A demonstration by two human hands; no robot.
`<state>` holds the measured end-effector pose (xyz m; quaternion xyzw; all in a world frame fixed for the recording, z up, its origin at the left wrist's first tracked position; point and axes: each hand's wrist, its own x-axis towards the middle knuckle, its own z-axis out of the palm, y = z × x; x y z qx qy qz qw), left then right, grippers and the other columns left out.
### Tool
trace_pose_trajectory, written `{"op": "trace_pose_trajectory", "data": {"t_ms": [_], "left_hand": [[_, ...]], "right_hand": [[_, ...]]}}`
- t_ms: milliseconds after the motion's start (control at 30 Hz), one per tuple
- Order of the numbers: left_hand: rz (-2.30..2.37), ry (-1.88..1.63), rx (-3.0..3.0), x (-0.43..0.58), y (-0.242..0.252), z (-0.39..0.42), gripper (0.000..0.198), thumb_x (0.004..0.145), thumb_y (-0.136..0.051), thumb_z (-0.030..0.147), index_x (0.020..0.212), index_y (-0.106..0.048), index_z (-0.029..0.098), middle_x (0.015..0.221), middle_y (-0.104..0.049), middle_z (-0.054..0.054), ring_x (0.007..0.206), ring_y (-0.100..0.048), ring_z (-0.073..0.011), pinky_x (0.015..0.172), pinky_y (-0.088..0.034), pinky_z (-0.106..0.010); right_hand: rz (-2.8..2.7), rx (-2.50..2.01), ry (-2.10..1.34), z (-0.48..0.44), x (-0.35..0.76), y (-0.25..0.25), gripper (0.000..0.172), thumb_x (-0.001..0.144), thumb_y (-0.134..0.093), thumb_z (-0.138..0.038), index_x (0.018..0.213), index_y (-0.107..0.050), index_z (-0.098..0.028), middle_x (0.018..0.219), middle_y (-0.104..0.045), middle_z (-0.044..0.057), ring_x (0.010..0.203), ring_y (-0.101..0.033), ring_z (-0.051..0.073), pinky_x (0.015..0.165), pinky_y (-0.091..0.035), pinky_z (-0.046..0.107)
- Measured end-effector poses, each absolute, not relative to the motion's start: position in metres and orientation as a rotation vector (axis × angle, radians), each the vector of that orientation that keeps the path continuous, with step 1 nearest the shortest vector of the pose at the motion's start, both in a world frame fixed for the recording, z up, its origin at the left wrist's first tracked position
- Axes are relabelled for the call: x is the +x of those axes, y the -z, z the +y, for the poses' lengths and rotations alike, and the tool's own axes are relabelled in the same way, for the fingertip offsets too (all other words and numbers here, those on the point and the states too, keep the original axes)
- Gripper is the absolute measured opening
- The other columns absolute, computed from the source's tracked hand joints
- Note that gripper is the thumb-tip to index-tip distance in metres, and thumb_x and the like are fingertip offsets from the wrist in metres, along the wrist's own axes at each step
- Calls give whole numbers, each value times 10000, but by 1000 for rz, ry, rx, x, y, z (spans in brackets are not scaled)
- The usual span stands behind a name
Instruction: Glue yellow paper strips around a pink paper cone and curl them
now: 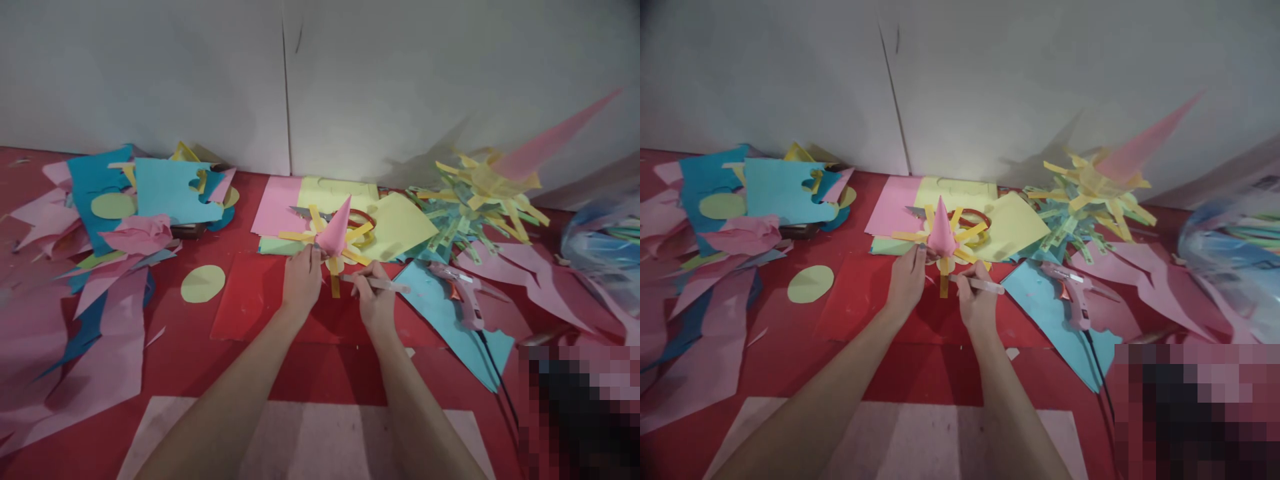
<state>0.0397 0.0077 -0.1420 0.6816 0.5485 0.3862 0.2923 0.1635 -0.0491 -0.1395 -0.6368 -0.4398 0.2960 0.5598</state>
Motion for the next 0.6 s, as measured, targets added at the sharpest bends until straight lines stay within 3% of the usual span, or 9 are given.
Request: {"op": "trace_pose_trajectory", "data": {"t_ms": [400,600], "left_hand": [[1356,-1062,1734,40,137,5,388,940,-249,343,813,-584,193,827,-695,-45,770,-636,-156,755,-486,-293],[1274,-1066,1760,42,133,1,382,943,-248,344,837,-590,210,854,-696,-36,831,-645,-153,794,-486,-286]], "right_hand": [[-996,-1460,-712,-50,163,141,109,726,-526,-219,667,-435,-215,469,-460,-85,428,-430,94,464,-330,230],[-892,-1441,-546,-47,162,139,156,825,-509,-369,812,-448,-227,539,-473,-66,457,-461,115,454,-372,251]]}}
